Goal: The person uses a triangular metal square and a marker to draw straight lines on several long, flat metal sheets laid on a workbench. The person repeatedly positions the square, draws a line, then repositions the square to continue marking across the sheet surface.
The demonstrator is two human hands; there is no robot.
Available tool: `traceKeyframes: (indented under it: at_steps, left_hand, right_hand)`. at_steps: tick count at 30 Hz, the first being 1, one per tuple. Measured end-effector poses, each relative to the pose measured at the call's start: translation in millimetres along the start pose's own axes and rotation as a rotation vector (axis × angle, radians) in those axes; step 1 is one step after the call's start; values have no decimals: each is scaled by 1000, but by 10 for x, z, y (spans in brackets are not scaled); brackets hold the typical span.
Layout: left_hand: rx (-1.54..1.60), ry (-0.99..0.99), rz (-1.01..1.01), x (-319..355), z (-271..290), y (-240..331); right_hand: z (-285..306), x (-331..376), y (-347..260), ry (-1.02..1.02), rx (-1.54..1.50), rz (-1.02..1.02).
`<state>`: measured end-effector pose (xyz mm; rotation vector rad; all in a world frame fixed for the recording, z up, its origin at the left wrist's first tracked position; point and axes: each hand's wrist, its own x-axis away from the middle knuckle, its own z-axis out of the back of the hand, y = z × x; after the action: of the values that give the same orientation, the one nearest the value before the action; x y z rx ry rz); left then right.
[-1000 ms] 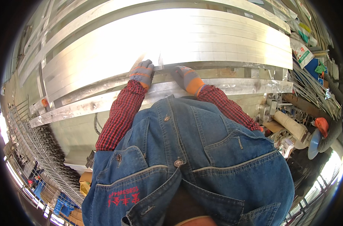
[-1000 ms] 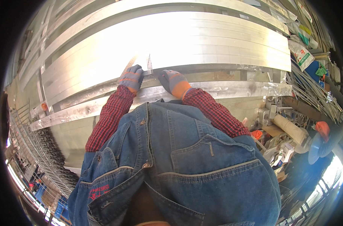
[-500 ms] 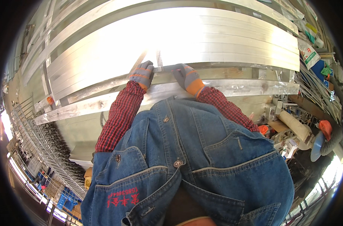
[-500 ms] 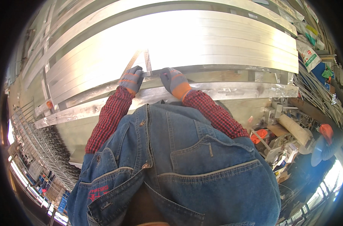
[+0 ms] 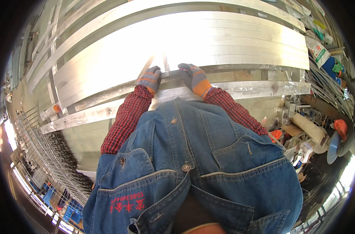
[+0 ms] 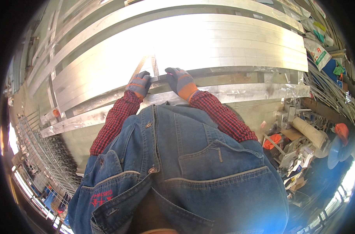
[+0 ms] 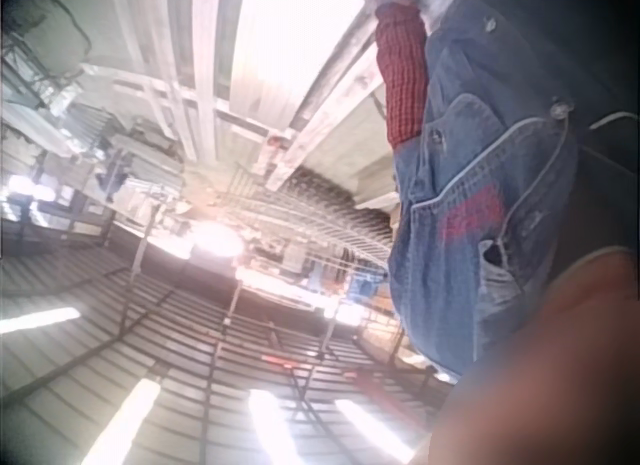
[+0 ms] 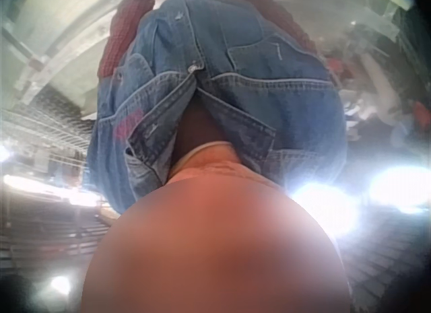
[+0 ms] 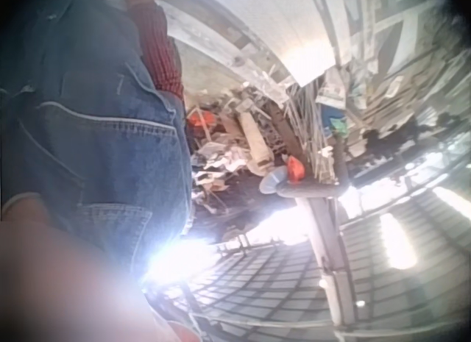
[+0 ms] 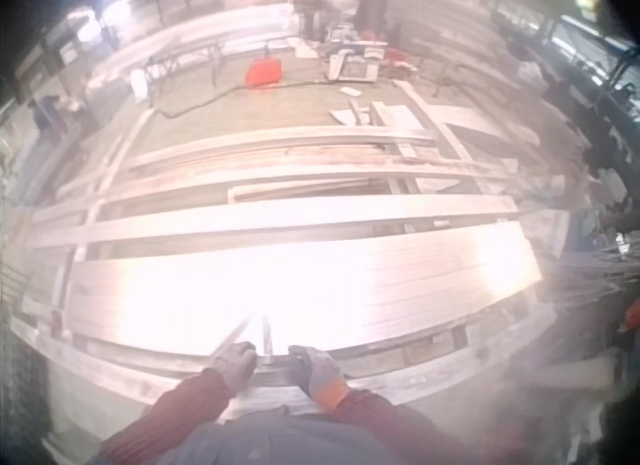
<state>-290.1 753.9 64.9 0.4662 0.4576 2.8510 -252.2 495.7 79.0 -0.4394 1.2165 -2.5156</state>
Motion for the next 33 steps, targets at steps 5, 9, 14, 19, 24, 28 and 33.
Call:
traceKeyframes:
  at_steps: [5,9,14,19,24,28,33]
  left_hand:
    - [-1,-10,-27,-11,-13,-22]
    - [-13,-56,3,1,-15,-22]
    - [-17,-85,0,-30,-24,-53]
    - [-27,-45,-56,-31,-57,-96]
    - [-28,-75,-45,-45,-71,-96]
    - [-33,-56,-53,-43,-71,-99]
    - [-40,-76,-54,-54,-68,-106]
  right_hand:
    - [-71,-27,-5,57,162,222]
    - [-131,-130,-13,20,297,289]
    - [-267,-345,-111,29,459,264]
    - [-312,-504,-174,-52,492,162]
    - [-376,-593,-184,-48,547,143]
    - [-408,-627,-158,-58,558,143]
    - [-407,-584,-149,-78,515,135]
